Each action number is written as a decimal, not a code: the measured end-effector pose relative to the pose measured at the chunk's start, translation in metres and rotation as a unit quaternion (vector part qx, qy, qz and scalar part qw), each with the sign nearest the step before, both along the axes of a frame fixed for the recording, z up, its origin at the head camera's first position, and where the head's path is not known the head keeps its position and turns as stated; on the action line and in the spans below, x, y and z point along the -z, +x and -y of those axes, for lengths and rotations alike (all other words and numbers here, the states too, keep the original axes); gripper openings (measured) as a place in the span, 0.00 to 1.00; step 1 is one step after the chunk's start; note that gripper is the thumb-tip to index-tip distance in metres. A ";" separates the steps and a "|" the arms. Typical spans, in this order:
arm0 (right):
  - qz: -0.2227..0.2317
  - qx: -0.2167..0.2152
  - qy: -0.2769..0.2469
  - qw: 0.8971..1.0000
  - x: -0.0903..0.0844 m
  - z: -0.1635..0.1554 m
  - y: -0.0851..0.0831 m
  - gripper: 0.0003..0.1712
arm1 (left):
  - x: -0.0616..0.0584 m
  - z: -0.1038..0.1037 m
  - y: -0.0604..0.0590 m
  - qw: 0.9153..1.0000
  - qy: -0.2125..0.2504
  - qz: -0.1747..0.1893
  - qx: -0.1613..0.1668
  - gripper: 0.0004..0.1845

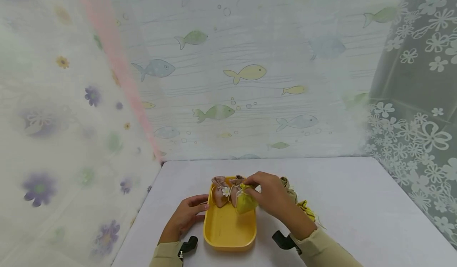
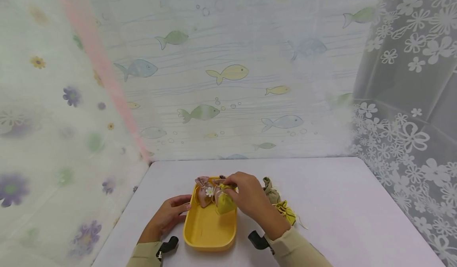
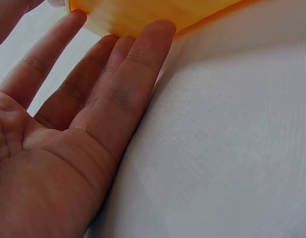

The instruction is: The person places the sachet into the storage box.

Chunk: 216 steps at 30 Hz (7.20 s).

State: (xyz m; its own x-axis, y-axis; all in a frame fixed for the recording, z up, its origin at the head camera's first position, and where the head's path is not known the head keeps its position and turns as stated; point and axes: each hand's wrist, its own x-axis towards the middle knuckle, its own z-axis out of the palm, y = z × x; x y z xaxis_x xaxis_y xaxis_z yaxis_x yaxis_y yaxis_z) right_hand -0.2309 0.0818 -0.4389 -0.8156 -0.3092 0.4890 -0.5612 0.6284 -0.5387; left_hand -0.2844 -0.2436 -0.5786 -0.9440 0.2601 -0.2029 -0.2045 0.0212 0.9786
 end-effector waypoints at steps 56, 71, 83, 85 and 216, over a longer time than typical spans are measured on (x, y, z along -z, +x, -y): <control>0.158 -0.032 -0.015 0.987 0.038 0.068 -0.030 0.08 | 0.000 -0.002 -0.001 1.000 0.007 0.003 -0.008 0.32; 0.187 -0.035 -0.017 0.982 0.042 0.070 -0.027 0.10 | 0.000 -0.001 0.000 1.000 0.005 0.004 -0.006 0.33; 0.154 -0.039 -0.020 0.987 0.037 0.062 -0.021 0.12 | 0.000 -0.001 -0.001 1.000 0.013 0.002 -0.003 0.32; 0.149 -0.041 -0.026 0.988 0.036 0.060 -0.019 0.13 | 0.000 0.000 -0.001 1.000 0.014 0.002 -0.002 0.32; 0.171 0.196 -0.045 0.965 0.064 -0.107 0.044 0.17 | -0.001 -0.003 0.003 1.000 0.000 0.006 -0.020 0.33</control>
